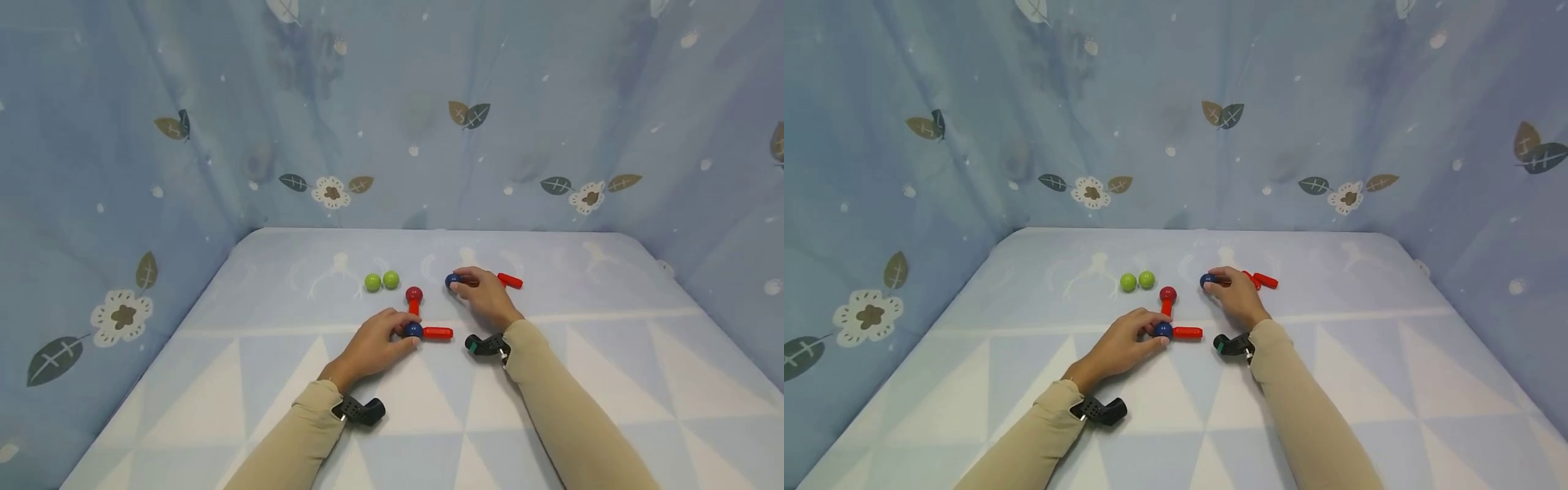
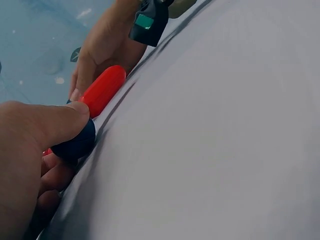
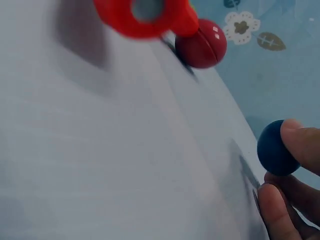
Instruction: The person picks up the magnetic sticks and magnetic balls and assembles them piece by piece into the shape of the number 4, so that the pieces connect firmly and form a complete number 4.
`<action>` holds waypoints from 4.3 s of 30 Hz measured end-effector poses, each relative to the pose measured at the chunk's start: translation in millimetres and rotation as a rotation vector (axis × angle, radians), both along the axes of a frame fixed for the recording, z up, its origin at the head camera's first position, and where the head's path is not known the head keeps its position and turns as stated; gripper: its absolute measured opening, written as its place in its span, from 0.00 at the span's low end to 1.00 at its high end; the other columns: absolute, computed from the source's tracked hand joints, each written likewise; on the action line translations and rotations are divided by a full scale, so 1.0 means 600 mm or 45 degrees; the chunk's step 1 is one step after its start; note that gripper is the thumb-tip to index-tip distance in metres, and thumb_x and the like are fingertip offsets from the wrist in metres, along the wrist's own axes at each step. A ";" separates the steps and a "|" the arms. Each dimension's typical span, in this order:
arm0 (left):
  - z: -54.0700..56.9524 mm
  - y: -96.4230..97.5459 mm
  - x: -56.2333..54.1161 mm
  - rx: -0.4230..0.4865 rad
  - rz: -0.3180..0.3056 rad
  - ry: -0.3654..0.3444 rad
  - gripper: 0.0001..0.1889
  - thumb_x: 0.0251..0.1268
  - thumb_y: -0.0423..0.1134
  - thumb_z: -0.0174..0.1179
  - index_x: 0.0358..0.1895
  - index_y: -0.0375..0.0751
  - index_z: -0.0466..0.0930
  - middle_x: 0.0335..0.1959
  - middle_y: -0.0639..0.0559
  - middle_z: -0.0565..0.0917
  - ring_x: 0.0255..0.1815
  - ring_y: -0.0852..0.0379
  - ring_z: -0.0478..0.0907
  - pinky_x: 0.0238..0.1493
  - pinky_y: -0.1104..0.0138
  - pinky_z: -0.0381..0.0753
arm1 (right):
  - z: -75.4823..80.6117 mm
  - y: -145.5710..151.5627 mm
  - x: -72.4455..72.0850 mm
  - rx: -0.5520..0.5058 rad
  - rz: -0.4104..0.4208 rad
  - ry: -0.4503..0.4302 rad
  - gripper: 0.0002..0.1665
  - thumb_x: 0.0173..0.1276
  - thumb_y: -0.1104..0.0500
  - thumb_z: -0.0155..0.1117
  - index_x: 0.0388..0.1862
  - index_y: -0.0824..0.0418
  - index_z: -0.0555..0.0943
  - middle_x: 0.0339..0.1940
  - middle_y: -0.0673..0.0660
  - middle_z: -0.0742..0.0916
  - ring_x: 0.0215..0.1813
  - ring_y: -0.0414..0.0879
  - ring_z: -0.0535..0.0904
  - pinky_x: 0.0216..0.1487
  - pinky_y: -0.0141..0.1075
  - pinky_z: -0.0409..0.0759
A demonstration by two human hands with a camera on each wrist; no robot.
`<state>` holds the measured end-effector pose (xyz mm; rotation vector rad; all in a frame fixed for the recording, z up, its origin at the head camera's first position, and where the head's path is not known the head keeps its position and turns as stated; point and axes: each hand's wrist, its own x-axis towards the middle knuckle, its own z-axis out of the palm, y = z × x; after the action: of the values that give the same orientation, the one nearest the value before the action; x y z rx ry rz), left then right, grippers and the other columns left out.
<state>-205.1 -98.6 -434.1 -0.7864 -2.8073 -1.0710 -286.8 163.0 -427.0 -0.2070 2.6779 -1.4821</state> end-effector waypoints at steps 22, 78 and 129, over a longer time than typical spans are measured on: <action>-0.006 0.002 -0.002 0.028 -0.026 0.048 0.20 0.66 0.45 0.67 0.60 0.51 0.82 0.42 0.59 0.78 0.40 0.60 0.75 0.43 0.65 0.74 | 0.027 0.021 0.089 -0.466 0.030 -0.073 0.31 0.72 0.58 0.65 0.69 0.68 0.71 0.58 0.69 0.80 0.51 0.57 0.86 0.51 0.42 0.82; -0.002 0.000 -0.005 0.018 -0.007 0.068 0.19 0.66 0.44 0.68 0.60 0.51 0.83 0.41 0.58 0.79 0.39 0.60 0.74 0.42 0.65 0.75 | 0.012 0.034 0.118 -0.329 0.133 -0.195 0.28 0.69 0.59 0.69 0.62 0.68 0.72 0.54 0.66 0.83 0.47 0.54 0.85 0.49 0.41 0.83; -0.004 0.005 -0.005 -0.005 -0.009 0.072 0.18 0.68 0.45 0.66 0.59 0.50 0.81 0.37 0.58 0.76 0.39 0.59 0.73 0.39 0.66 0.73 | 0.011 0.031 0.120 -0.114 0.236 -0.105 0.23 0.66 0.57 0.71 0.56 0.63 0.77 0.48 0.57 0.85 0.49 0.51 0.79 0.50 0.39 0.79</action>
<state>-208.4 -95.6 -436.7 -0.8144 -2.7632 -1.0277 -215.1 181.5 -420.5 -0.3795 2.4562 -1.5194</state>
